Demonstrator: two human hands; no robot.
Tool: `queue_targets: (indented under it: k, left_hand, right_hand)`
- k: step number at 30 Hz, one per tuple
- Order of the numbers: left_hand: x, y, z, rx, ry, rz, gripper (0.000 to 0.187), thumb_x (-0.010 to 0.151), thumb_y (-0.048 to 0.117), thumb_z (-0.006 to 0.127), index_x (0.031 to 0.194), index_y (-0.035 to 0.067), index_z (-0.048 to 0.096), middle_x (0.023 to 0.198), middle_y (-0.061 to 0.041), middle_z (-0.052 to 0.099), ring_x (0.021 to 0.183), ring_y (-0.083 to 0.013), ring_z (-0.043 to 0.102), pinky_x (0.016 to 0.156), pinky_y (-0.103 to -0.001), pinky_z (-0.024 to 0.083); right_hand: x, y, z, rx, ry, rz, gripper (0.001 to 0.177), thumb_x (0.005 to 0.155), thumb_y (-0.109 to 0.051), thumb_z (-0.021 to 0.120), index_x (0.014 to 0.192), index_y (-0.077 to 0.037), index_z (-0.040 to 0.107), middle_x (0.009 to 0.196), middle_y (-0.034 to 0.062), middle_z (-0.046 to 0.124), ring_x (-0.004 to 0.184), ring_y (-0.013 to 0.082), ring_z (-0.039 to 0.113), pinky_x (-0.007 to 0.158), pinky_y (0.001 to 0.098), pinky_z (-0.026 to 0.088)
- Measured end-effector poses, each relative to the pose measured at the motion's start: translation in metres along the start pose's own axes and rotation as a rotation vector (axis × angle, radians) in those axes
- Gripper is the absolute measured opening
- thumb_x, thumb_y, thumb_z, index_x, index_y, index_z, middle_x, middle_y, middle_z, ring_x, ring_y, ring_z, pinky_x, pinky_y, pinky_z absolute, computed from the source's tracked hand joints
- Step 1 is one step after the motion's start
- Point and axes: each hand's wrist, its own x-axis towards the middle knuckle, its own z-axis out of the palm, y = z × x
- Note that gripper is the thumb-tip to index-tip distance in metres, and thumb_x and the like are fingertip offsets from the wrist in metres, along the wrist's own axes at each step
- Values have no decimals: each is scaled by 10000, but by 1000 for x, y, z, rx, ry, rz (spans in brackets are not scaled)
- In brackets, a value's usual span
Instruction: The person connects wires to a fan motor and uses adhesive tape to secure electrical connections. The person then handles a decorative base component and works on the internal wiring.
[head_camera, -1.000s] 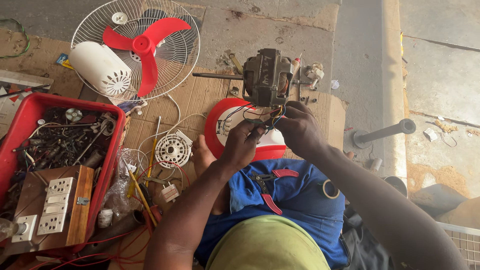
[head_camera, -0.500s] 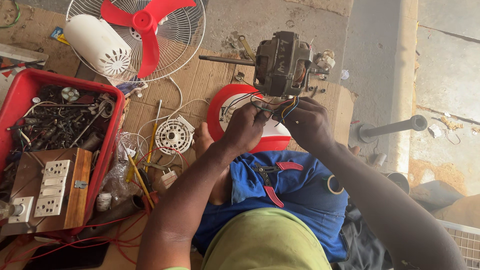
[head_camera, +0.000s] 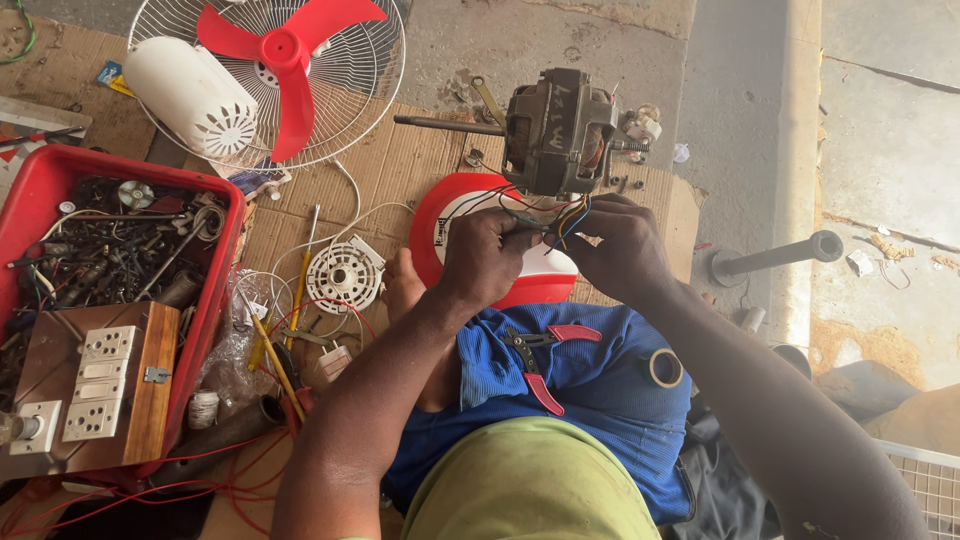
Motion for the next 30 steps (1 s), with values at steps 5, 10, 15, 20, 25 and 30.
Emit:
queue_targets:
  k: [5, 10, 15, 20, 25, 30]
  left_hand:
    - [0, -1, 3, -11, 14, -7, 125, 885, 76, 758, 1002, 57, 796, 858, -71, 800, 748, -118, 768, 686, -260, 593]
    - [0, -1, 8, 2, 12, -61, 103, 872, 78, 777, 971, 58, 797, 842, -69, 800, 736, -122, 769, 692, -265, 604]
    - [-2, -1, 9, -27, -50, -69, 118, 886, 82, 760, 996, 45, 776, 891, -97, 794, 804, -166, 776, 735, -307, 599]
    - [-2, -3, 12, 114, -19, 143, 145, 922, 80, 746, 1061, 49, 776, 991, -143, 760, 898, -240, 765, 776, -332, 588]
    - [-3, -1, 15, 96, 30, -4, 165, 854, 101, 776, 1013, 62, 795, 918, -136, 778, 835, -239, 778, 747, -345, 581]
    - [-2, -14, 15, 157, 21, 76, 161, 841, 84, 777, 995, 40, 790, 900, -156, 771, 820, -258, 758, 756, -367, 561]
  right_hand:
    - [-1, 4, 0, -1, -10, 7, 203, 824, -117, 843, 1024, -113, 810, 1030, 86, 783, 1000, 256, 744, 866, 395, 592]
    - [-2, 5, 0, 62, -31, 153, 200, 808, -114, 840, 1004, -95, 802, 968, 85, 771, 918, 239, 739, 800, 381, 583]
    - [-2, 5, -1, 94, -66, 311, 162, 800, -100, 826, 960, -88, 804, 922, 90, 752, 828, 228, 736, 752, 375, 573]
    - [-3, 9, -2, 108, -26, 161, 142, 798, -64, 817, 938, -66, 794, 932, 98, 762, 839, 233, 740, 745, 367, 580]
    - [-4, 12, 3, 131, 8, 102, 147, 776, -66, 846, 913, -64, 792, 888, 102, 757, 787, 233, 749, 708, 357, 590]
    - [-7, 24, 16, 175, 98, 43, 97, 774, -63, 832, 854, -87, 783, 827, 120, 736, 799, 299, 732, 721, 403, 581]
